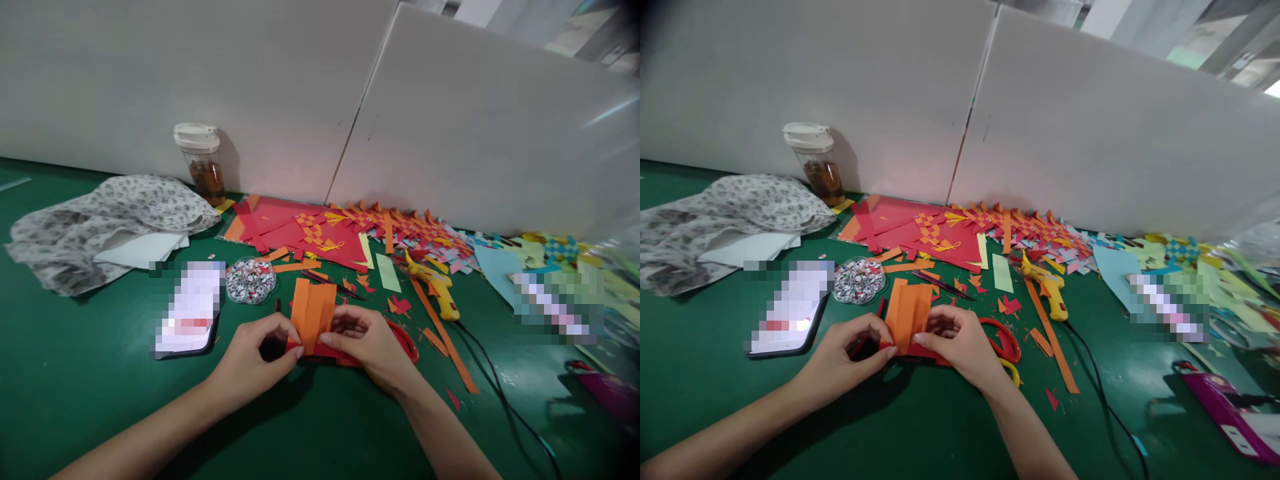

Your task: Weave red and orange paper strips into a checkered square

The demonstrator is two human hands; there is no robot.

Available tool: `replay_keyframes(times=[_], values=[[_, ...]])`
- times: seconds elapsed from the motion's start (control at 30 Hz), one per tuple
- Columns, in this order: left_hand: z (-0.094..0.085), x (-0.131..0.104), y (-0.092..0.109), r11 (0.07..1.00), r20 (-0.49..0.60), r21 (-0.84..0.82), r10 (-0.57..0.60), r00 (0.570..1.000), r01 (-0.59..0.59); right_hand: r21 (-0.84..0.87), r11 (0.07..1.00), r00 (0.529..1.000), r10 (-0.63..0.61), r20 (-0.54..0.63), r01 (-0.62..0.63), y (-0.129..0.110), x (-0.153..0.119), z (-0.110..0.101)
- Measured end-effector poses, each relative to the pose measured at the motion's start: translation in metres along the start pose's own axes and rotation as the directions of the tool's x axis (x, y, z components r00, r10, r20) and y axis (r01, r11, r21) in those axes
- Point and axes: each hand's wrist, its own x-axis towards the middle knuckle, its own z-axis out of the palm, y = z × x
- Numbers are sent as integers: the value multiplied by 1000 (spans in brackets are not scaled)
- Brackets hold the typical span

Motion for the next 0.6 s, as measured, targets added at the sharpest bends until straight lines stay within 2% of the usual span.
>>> replay_keyframes(times=[0.37,0.5,0.6], values=[[1,-1,-3,1000,3,-13,-18,1000,18,-119,990,997,-68,25,70,-1,-2,5],[1,-1,-1,1000,16,-17,-5,1000,5,-73,996,997,-54,59,58,-2,-1,5],[1,1,0,1000,13,-10,-15,1000,15,-66,996,997,-65,32,67,-3,-1,7]])
